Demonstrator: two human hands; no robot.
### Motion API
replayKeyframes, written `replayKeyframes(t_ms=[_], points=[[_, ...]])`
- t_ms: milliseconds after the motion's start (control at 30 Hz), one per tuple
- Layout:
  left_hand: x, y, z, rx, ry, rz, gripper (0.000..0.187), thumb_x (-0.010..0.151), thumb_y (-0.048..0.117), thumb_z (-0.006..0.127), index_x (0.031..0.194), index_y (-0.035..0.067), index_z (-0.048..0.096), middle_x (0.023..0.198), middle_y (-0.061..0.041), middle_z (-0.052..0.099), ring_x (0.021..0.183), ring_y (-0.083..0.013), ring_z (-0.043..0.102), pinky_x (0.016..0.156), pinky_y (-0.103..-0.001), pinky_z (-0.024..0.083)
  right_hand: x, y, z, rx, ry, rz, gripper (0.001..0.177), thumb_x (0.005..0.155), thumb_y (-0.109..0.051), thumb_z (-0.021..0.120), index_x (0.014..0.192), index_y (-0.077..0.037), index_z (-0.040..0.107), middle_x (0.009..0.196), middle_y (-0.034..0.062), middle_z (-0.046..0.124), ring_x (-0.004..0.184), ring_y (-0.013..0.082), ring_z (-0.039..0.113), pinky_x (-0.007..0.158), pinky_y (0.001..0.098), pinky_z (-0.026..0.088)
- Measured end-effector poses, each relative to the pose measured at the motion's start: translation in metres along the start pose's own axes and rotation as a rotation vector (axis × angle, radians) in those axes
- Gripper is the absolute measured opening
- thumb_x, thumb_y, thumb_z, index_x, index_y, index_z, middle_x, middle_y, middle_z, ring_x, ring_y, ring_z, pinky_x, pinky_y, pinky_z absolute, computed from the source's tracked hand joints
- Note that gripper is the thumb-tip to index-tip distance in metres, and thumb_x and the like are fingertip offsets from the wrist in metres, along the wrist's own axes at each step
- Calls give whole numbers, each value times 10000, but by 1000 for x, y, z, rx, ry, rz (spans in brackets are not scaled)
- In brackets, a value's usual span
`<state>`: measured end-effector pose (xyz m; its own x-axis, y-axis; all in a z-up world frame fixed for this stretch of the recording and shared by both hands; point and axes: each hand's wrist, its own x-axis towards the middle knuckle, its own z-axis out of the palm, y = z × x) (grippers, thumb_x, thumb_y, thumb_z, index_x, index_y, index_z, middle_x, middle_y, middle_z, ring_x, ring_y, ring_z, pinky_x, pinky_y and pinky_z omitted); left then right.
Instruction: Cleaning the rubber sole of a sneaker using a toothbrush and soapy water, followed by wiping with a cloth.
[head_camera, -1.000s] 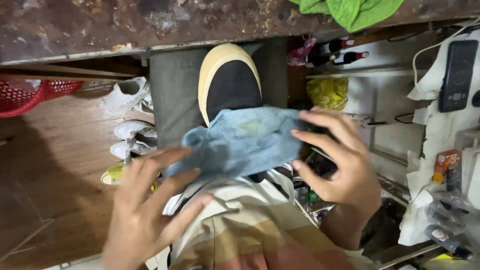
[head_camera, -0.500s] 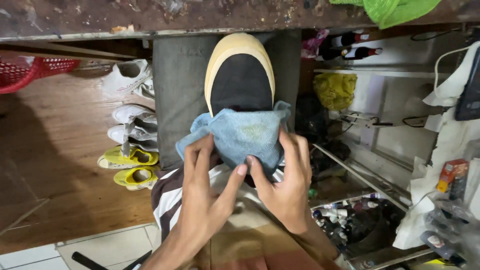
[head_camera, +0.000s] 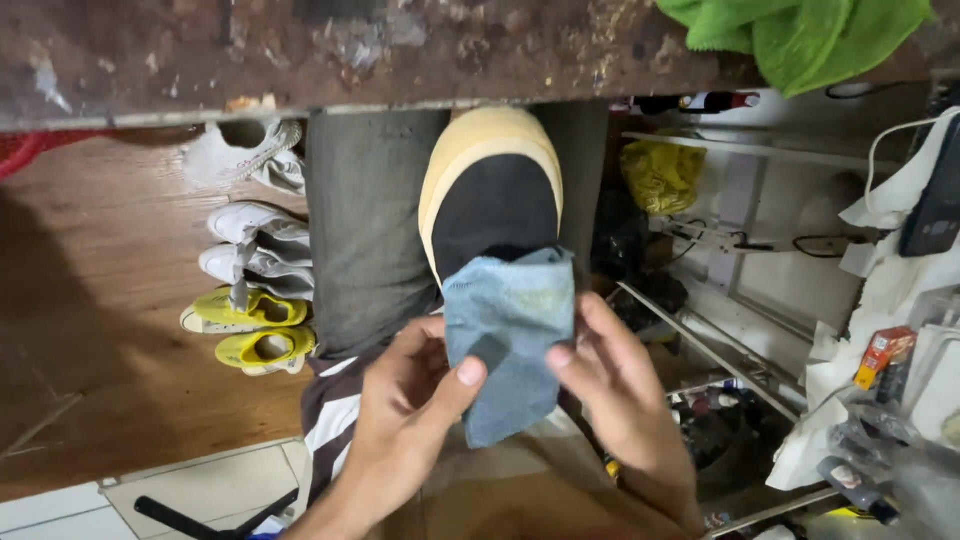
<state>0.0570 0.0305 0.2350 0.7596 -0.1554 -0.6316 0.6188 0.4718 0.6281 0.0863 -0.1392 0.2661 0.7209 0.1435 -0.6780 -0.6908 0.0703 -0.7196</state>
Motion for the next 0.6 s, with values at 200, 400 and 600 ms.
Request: replayKeyframes(t_ms=[200, 400, 600], points=[[24, 16, 37, 383, 86, 49, 354, 853, 347, 537, 1050, 56, 579, 876, -42, 679, 795, -130, 621, 729, -294, 511, 16, 10, -4, -338, 82, -116, 477, 900, -293, 496, 1247, 33, 457, 1152, 192, 613, 1038, 269, 607, 865, 363, 474], [48, 8, 43, 467, 141, 218, 246, 948, 261, 415, 770, 99, 468, 546, 11, 440, 485, -89, 400, 447, -279, 358, 43, -22, 20, -722, 197, -320, 265, 920, -243, 442, 971, -11, 559, 791, 100, 648, 719, 191, 624, 668, 296, 488], [56, -6, 28, 522, 90, 380, 376, 964, 234, 412, 625, 129, 287, 518, 44, 230, 449, -90, 233, 408, -286, 208, 43, 20, -4, -1061, 196, -725, 175, 926, -35, 525, 1002, -13, 370, 724, 151, 453, 500, 224, 398, 483, 355, 341]])
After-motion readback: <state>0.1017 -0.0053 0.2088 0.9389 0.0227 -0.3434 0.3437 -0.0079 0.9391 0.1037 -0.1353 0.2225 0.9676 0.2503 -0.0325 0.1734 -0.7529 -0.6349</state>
